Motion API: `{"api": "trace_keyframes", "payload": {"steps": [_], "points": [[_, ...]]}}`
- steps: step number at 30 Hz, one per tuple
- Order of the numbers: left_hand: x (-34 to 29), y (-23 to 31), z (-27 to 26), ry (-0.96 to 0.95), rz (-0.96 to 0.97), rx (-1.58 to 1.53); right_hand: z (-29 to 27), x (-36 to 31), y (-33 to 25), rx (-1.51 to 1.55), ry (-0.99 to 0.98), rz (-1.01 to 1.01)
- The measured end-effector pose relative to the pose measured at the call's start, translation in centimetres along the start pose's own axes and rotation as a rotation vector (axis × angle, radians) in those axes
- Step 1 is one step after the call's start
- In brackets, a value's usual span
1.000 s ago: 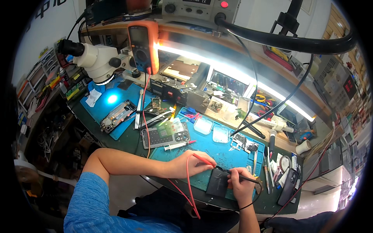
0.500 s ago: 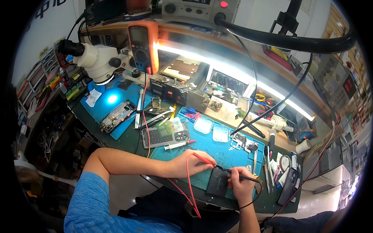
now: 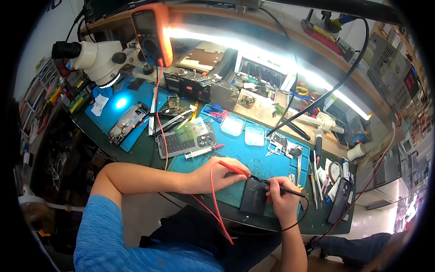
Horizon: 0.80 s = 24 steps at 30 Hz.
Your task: The person uses a multimeter to test a smartphone battery, then places the battery into a disassembled phone chassis. They retrieve a second smartphone from a drawer, inspect it, and place it into a bin with other devices.
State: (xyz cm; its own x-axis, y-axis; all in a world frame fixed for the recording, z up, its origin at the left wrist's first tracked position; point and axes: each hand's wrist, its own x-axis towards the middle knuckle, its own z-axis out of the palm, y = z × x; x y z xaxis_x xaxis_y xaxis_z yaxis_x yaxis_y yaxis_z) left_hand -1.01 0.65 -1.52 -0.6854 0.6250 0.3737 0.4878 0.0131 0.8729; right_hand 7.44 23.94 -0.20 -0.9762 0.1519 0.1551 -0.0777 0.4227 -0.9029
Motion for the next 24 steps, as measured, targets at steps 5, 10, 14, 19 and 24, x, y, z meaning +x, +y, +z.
{"api": "trace_keyframes", "payload": {"steps": [5,10,14,19,24], "points": [[0.26,-0.04,0.11,-0.022,0.015,-0.021,-0.29,-0.06,0.65,0.032,0.017,0.001],[0.00,-0.16,-0.17,-0.006,0.050,0.018,0.15,-0.11,0.17,0.017,0.005,0.001],[0.46,-0.18,0.45,0.001,0.025,-0.025,-0.40,-0.13,0.63,0.034,0.013,-0.022],[0.22,-0.36,0.05,-0.001,0.016,0.047,0.12,0.12,-0.04,0.017,0.003,0.008],[0.46,0.36,0.18,-0.035,-0.031,0.037,-0.18,0.05,0.50,0.054,0.000,-0.010]]}}
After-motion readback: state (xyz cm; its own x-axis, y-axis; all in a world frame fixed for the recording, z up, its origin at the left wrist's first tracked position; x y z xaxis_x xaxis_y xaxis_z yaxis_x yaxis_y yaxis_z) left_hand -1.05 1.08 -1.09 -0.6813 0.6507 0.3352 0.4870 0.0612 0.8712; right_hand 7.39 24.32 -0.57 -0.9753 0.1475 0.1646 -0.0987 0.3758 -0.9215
